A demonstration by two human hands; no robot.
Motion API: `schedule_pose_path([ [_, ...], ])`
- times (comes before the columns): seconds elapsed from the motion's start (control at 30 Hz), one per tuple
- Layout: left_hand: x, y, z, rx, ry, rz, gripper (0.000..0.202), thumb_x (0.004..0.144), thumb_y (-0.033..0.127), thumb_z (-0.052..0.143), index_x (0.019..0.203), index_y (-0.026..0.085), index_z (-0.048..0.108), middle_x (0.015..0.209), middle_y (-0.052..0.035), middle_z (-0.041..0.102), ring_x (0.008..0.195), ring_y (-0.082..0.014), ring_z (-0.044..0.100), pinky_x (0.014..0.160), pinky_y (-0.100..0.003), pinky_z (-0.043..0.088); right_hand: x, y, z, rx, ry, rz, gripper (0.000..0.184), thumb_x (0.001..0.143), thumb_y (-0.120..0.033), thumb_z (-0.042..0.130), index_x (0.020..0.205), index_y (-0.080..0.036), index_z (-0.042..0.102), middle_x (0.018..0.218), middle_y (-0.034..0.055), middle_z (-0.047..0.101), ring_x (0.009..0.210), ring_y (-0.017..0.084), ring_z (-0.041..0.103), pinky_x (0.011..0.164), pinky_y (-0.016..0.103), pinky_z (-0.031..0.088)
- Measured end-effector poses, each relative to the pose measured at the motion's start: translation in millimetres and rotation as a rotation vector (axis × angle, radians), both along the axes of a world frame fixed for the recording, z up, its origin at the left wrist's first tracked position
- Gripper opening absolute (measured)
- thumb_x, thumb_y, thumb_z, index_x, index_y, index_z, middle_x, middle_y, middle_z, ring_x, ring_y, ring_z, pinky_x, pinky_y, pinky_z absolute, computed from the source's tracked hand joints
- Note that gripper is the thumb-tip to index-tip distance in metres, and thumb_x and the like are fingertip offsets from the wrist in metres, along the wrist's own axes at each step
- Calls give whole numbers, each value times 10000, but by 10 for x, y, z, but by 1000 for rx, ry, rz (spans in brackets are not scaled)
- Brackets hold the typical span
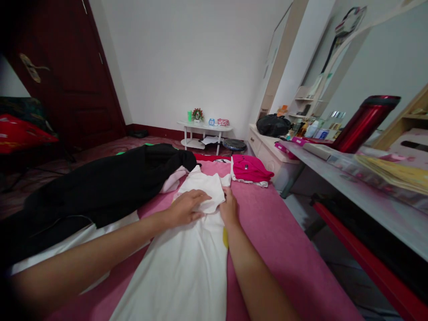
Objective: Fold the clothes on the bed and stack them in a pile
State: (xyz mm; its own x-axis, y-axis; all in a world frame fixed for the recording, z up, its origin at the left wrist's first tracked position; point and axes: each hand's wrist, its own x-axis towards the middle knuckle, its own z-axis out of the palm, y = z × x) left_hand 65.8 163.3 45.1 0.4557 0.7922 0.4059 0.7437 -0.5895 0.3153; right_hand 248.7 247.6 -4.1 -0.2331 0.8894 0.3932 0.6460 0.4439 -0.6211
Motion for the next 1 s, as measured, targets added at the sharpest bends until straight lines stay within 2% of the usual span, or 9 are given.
schedule_pose_path([
  [0.13,-233,-101,-202,-60,16,49,259,831,212,582,1077,213,663,1053,-81,606,1003,-220,571,899,-316,454,-14,-35,30,44,131,-28,627,798,-152,458,1410,-128,324,1249,137,582,1097,212,562,948,344,440],
  [0.23,-336,-195,-236,-75,-3,42,237,863,178,520,1054,196,660,1020,-82,609,996,-209,567,920,-317,442,-51,-40,42,90,-22,70,548,798,-111,454,1345,-133,456,1329,135,517,1190,201,500,1022,325,380],
  [0.33,-416,-337,-229,-73,-19,1,246,888,174,483,1060,187,657,1048,-92,611,1036,-213,550,966,-333,417,-41,-78,36,45,-208,147,465,812,-82,426,1248,-136,580,1351,138,511,1271,234,432,1086,388,304],
  [0.5,-684,-804,-201,-140,89,-40,360,887,92,420,1172,198,613,1259,-98,542,1184,-213,499,1026,-335,399,215,-368,12,63,-481,268,502,913,-193,360,1412,-195,415,1513,122,307,1390,284,263,1101,520,259],
  [0.6,-875,-1198,-91,-247,168,-105,543,825,-8,406,1276,261,541,1394,-58,461,1273,-204,443,1066,-343,375,464,-671,16,90,-497,400,514,893,-151,352,1388,-242,455,1537,81,263,1413,277,213,1104,519,264],
  [0.7,-977,-1558,123,-313,195,-168,628,794,-30,425,1313,314,506,1446,-26,417,1308,-210,415,1078,-346,367,697,-1077,136,36,-468,571,575,819,-60,363,1323,-276,534,1539,41,262,1420,253,201,1122,508,239],
  [0.87,-846,-1887,457,-334,224,-313,442,843,179,587,1261,317,548,1379,-32,501,1292,-251,432,1108,-388,328,920,-1796,493,-159,-459,727,639,782,-67,447,1356,-348,476,1545,4,241,1419,249,200,1124,527,226],
  [0.93,-734,-1915,494,-298,173,-377,326,876,276,574,1201,292,589,1307,-59,562,1222,-246,502,1098,-385,341,923,-1950,554,-176,-444,792,536,802,-145,508,1289,-367,545,1544,8,240,1408,279,224,1108,554,235],
  [1.0,-630,-1912,484,-230,79,-423,230,921,325,496,1097,272,634,1182,-75,636,1116,-226,576,1054,-360,388,881,-2005,553,-147,-412,829,412,822,-211,534,1195,-361,621,1514,24,314,1388,299,270,1090,581,243],
])
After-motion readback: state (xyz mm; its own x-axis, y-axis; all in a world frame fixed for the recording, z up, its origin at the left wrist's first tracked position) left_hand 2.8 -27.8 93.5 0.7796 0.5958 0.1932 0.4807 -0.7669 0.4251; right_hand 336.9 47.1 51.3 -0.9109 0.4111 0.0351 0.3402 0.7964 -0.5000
